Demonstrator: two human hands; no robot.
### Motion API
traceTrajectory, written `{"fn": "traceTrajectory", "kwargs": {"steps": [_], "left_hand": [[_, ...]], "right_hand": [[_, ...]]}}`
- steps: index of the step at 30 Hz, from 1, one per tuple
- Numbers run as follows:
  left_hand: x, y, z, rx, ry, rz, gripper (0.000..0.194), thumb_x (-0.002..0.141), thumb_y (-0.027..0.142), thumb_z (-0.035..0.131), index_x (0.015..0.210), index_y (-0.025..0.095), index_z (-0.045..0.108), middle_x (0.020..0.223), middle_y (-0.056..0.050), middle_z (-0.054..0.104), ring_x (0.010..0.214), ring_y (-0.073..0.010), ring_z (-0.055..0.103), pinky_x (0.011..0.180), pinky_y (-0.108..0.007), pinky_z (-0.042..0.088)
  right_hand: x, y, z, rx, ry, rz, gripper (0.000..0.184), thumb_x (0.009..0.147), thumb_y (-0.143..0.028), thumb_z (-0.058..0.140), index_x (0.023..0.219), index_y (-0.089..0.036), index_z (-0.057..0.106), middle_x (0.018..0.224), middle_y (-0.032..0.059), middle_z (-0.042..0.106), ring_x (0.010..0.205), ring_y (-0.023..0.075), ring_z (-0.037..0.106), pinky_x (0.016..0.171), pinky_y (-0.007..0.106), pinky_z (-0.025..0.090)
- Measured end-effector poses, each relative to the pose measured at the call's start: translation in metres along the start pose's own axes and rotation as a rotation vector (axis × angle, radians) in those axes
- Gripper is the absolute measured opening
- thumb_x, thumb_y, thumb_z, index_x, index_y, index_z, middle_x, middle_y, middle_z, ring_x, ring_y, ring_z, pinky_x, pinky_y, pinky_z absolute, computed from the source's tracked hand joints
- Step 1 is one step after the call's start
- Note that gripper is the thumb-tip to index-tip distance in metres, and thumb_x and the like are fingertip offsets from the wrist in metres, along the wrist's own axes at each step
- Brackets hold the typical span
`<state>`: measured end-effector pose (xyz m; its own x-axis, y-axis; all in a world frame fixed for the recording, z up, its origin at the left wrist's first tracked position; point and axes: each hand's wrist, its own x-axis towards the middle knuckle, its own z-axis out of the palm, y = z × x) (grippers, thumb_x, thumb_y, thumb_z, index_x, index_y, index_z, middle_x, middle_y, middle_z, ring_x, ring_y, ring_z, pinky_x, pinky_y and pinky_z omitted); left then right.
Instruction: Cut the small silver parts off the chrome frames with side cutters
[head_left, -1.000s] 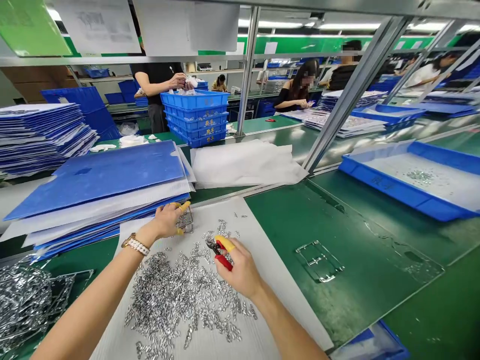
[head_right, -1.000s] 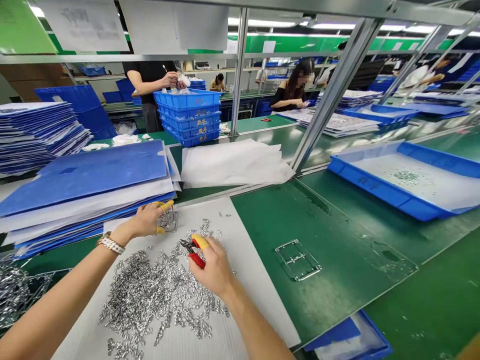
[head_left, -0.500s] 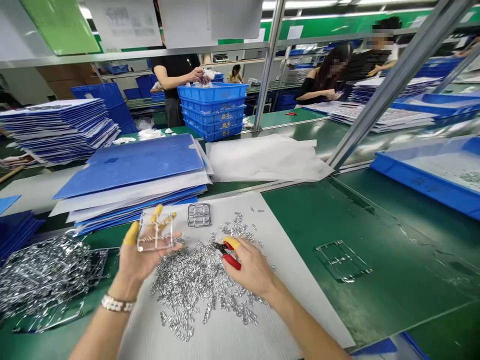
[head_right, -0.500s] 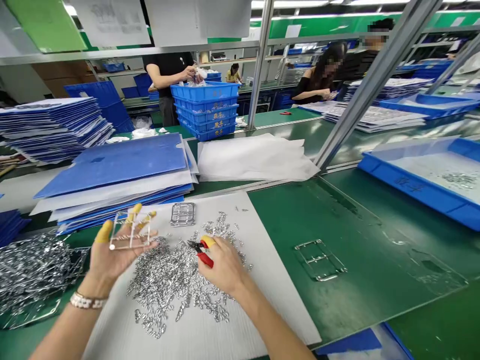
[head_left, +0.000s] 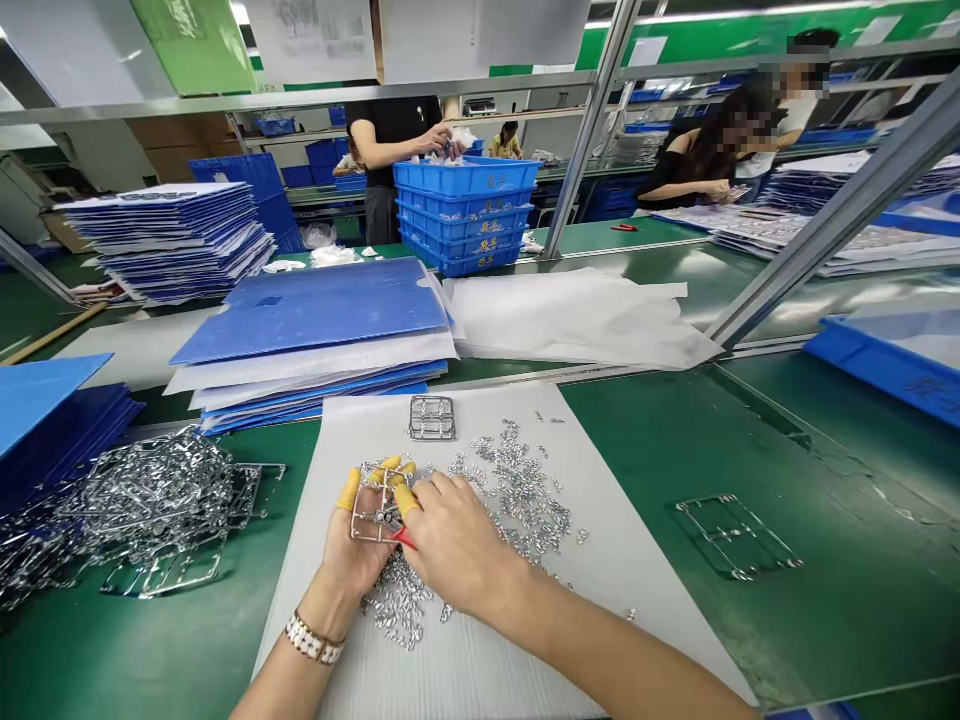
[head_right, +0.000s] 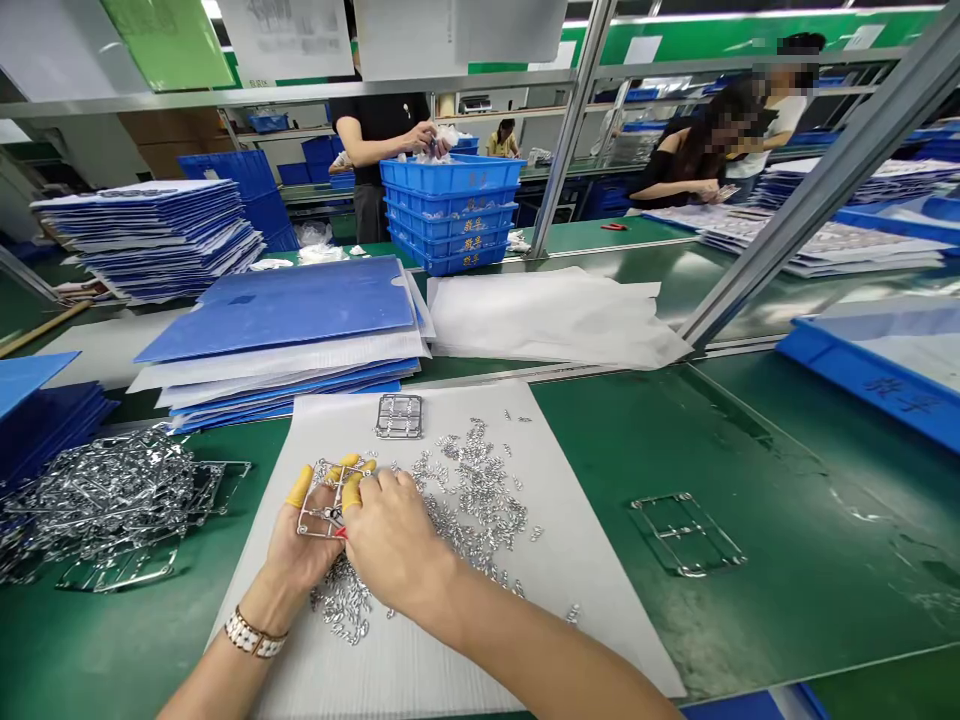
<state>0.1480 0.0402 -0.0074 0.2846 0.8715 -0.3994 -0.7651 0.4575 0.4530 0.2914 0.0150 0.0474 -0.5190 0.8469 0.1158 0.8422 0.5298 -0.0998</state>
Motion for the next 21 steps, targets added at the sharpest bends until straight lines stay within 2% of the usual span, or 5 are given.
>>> {"fn": "traceTrajectory", "kwargs": {"steps": [8, 14, 21], "left_hand": [[-0.0006, -0.0011, 0.0006, 0.009, 0.009, 0.006, 0.045, 0.092, 0.041, 0.049, 0.128, 0.015, 0.059, 0.118, -0.011, 0.068, 0.108, -0.0263, 0.064, 0.096, -0.039, 0.049], [0.0004, -0.0015, 0.0024, -0.005, 0.014, 0.019, 0.045, 0.093, 0.041, 0.048, 0.126, 0.013, 0.059, 0.116, -0.012, 0.068, 0.108, -0.0265, 0.063, 0.097, -0.040, 0.048], [-0.0007, -0.0012, 0.0060, 0.023, 0.028, 0.026, 0.045, 0.093, 0.040, 0.046, 0.128, 0.015, 0.058, 0.119, -0.012, 0.067, 0.106, -0.0256, 0.064, 0.091, -0.036, 0.051]], "right_hand": [[0.0062, -0.0018, 0.0072, 0.005, 0.009, -0.014, 0.021, 0.085, -0.032, 0.059, 0.096, -0.014, 0.061, 0.090, 0.0105, 0.062, 0.087, 0.0267, 0.054, 0.075, 0.040, 0.040], [0.0068, -0.0028, 0.0069, -0.003, 0.017, 0.001, 0.021, 0.085, -0.030, 0.057, 0.098, -0.014, 0.060, 0.090, 0.0105, 0.062, 0.086, 0.0268, 0.054, 0.074, 0.040, 0.040], [0.0079, -0.0030, 0.0083, -0.017, 0.007, -0.006, 0.020, 0.084, -0.026, 0.056, 0.099, -0.013, 0.060, 0.090, 0.0110, 0.062, 0.085, 0.0272, 0.055, 0.075, 0.041, 0.042]]}}
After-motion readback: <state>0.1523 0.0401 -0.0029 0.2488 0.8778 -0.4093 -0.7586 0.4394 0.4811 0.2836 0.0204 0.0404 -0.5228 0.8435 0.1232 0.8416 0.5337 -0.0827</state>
